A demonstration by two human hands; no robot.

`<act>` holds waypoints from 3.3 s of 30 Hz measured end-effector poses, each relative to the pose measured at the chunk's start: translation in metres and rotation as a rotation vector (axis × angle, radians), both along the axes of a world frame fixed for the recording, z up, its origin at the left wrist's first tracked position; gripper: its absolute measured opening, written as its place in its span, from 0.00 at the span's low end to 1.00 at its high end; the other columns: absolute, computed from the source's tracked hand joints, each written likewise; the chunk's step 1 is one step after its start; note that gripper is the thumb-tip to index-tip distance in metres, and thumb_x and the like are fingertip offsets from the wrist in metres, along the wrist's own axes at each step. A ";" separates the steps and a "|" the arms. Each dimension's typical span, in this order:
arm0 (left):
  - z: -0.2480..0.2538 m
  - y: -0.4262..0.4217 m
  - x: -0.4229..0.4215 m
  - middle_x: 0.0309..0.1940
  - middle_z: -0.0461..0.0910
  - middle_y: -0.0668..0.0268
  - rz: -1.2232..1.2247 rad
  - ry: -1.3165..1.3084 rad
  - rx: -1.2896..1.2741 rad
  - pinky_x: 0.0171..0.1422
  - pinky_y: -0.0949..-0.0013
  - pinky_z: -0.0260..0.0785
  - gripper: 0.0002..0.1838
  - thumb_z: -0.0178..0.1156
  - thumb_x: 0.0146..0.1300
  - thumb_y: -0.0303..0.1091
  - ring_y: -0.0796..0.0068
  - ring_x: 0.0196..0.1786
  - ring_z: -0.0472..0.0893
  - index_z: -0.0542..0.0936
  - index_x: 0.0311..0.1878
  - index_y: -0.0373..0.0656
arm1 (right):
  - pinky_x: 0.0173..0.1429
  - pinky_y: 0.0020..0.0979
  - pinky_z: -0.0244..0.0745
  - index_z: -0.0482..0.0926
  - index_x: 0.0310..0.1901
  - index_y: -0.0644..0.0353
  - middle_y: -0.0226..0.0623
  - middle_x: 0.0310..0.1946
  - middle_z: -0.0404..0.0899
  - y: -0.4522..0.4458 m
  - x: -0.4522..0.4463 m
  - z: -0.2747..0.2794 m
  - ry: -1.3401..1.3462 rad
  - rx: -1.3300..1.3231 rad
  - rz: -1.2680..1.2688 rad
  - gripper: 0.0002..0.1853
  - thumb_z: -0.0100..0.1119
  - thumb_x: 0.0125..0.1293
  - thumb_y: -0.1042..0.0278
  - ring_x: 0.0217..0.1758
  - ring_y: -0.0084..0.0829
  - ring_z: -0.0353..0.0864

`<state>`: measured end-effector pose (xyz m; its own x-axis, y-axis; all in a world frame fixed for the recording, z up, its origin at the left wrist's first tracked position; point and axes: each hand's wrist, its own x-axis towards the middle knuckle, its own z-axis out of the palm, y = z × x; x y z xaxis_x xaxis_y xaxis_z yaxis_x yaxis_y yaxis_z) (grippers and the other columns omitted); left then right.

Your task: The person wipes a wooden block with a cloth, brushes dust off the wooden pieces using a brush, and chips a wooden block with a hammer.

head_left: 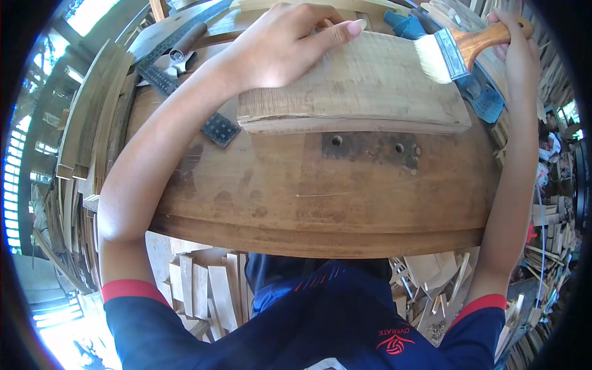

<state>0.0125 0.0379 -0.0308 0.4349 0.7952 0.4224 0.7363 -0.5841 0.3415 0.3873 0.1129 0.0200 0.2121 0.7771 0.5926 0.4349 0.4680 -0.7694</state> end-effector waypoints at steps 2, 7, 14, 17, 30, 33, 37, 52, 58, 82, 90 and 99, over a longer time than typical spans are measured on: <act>0.004 -0.004 0.002 0.46 0.87 0.48 0.008 -0.003 -0.057 0.57 0.57 0.76 0.38 0.48 0.78 0.66 0.57 0.48 0.86 0.82 0.62 0.34 | 0.35 0.18 0.62 0.89 0.47 0.60 0.27 0.33 0.80 -0.004 -0.001 -0.001 -0.034 0.019 -0.010 0.20 0.62 0.73 0.50 0.28 0.12 0.70; -0.004 -0.001 0.001 0.40 0.87 0.47 -0.019 -0.040 0.069 0.55 0.57 0.77 0.35 0.50 0.79 0.62 0.56 0.45 0.87 0.84 0.58 0.33 | 0.27 0.23 0.65 0.81 0.38 0.57 0.27 0.28 0.78 -0.048 -0.060 -0.002 -0.065 0.223 -0.031 0.13 0.60 0.73 0.55 0.23 0.17 0.74; 0.015 -0.009 0.007 0.31 0.84 0.47 -0.078 -0.064 -0.147 0.48 0.53 0.74 0.31 0.48 0.81 0.55 0.53 0.39 0.86 0.84 0.52 0.31 | 0.26 0.28 0.70 0.82 0.38 0.59 0.31 0.23 0.79 -0.058 -0.060 0.012 -0.052 0.131 0.252 0.16 0.56 0.77 0.56 0.21 0.23 0.75; 0.015 -0.015 0.005 0.33 0.86 0.47 -0.129 -0.103 -0.117 0.49 0.53 0.75 0.30 0.49 0.81 0.54 0.53 0.40 0.86 0.83 0.53 0.31 | 0.24 0.27 0.66 0.86 0.46 0.61 0.33 0.24 0.81 -0.047 -0.055 0.016 -0.147 0.080 0.204 0.18 0.56 0.79 0.54 0.18 0.23 0.68; 0.004 -0.007 -0.003 0.28 0.83 0.44 -0.210 -0.128 -0.009 0.47 0.48 0.76 0.22 0.52 0.80 0.46 0.41 0.39 0.84 0.79 0.43 0.32 | 0.34 0.20 0.72 0.83 0.50 0.62 0.30 0.28 0.80 -0.069 0.006 0.063 -0.484 -0.145 0.044 0.16 0.54 0.80 0.56 0.30 0.20 0.76; 0.012 -0.003 -0.008 0.32 0.84 0.45 -0.169 -0.030 -0.110 0.50 0.49 0.77 0.22 0.54 0.78 0.48 0.41 0.43 0.85 0.80 0.44 0.33 | 0.23 0.24 0.70 0.86 0.40 0.64 0.35 0.21 0.81 -0.102 -0.041 0.122 -0.314 0.082 -0.028 0.19 0.50 0.81 0.60 0.19 0.23 0.72; 0.006 -0.010 -0.001 0.41 0.88 0.48 -0.013 -0.004 -0.113 0.58 0.49 0.79 0.26 0.53 0.75 0.51 0.47 0.52 0.87 0.86 0.42 0.34 | 0.47 0.31 0.89 0.85 0.58 0.66 0.45 0.57 0.87 -0.153 0.018 0.212 -1.149 0.918 -0.476 0.17 0.54 0.80 0.63 0.53 0.35 0.90; 0.005 -0.013 -0.002 0.36 0.86 0.47 0.065 -0.165 -0.059 0.50 0.47 0.80 0.29 0.49 0.78 0.57 0.43 0.43 0.87 0.80 0.50 0.35 | 0.47 0.32 0.76 0.83 0.56 0.66 0.42 0.41 0.82 -0.204 -0.005 0.024 -0.985 -0.121 -0.501 0.23 0.52 0.82 0.52 0.43 0.30 0.80; 0.002 -0.012 -0.003 0.38 0.86 0.47 0.023 -0.223 0.024 0.51 0.46 0.79 0.35 0.43 0.79 0.64 0.42 0.46 0.87 0.76 0.58 0.36 | 0.38 0.40 0.70 0.82 0.44 0.70 0.42 0.23 0.78 -0.256 -0.098 -0.065 -0.780 -0.345 -0.212 0.23 0.55 0.80 0.52 0.28 0.36 0.75; -0.009 0.001 -0.003 0.45 0.85 0.47 -0.086 -0.033 0.067 0.60 0.52 0.72 0.22 0.54 0.78 0.48 0.46 0.52 0.83 0.80 0.59 0.38 | 0.37 0.25 0.68 0.85 0.49 0.67 0.32 0.42 0.82 -0.085 -0.044 0.053 -0.089 0.013 0.044 0.16 0.67 0.74 0.60 0.37 0.19 0.75; -0.001 -0.004 0.000 0.45 0.84 0.50 -0.047 -0.003 -0.019 0.59 0.57 0.72 0.23 0.53 0.80 0.48 0.55 0.50 0.82 0.80 0.61 0.38 | 0.27 0.30 0.71 0.82 0.35 0.63 0.35 0.26 0.81 -0.042 -0.129 0.050 -1.088 0.338 -0.117 0.15 0.54 0.75 0.62 0.25 0.24 0.80; 0.006 -0.008 0.002 0.47 0.83 0.52 -0.068 -0.010 -0.053 0.64 0.58 0.68 0.22 0.53 0.81 0.47 0.58 0.52 0.80 0.79 0.64 0.40 | 0.42 0.45 0.81 0.82 0.36 0.78 0.61 0.31 0.86 -0.049 -0.158 0.075 -0.517 -0.130 0.424 0.21 0.52 0.73 0.62 0.29 0.47 0.87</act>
